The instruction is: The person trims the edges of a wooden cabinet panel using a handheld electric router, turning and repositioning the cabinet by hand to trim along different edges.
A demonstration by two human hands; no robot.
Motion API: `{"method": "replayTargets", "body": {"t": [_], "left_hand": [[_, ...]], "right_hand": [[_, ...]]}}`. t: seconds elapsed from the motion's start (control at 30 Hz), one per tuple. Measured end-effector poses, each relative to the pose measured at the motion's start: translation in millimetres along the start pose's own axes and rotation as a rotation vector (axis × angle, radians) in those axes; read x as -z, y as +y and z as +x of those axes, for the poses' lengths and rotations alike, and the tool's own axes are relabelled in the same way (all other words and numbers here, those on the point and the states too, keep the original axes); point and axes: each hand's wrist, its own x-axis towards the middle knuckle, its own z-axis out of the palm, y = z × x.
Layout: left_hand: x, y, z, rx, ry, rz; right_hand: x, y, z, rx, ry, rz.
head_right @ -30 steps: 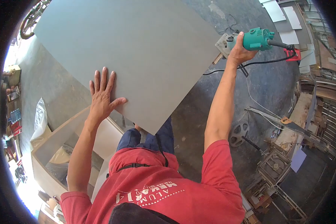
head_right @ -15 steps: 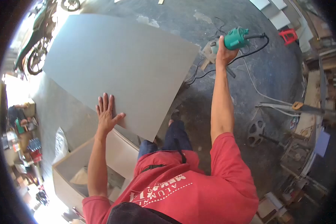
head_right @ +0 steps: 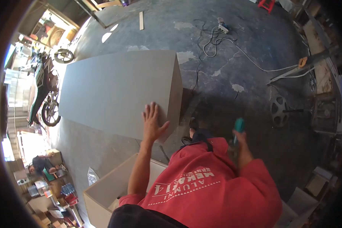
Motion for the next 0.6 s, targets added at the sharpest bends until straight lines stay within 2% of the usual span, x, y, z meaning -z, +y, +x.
{"method": "replayTargets", "body": {"t": [0.03, 0.07, 0.13, 0.17, 0.23, 0.37, 0.6], "left_hand": [[-11.9, 9.6, 8.0, -0.036, 0.026, 0.027], [-20.5, 14.1, 14.9, -0.069, 0.05, 0.052], [-29.9, 13.5, 33.4, -0.101, 0.073, 0.043], [-34.7, 14.1, 39.0, -0.115, 0.098, 0.04], [-42.8, 13.6, 53.0, -0.12, 0.101, 0.037], [-46.6, 16.8, 98.1, -0.135, 0.125, 0.034], [-68.5, 26.3, 229.7, -0.128, 0.204, 0.087]], "right_hand": [[12.3, 32.8, -23.1, -0.123, 0.032, -0.165], [17.0, 107.1, -23.9, -0.232, 0.028, -0.004], [38.1, 116.8, -107.7, -0.118, -0.101, 0.352], [41.1, 122.5, -129.0, -0.125, -0.134, 0.389], [41.1, 135.4, -144.9, -0.21, -0.124, 0.254], [36.1, 158.3, -112.3, -0.323, -0.101, 0.011], [39.7, 126.0, -9.8, -0.274, -0.149, -0.104]]}}
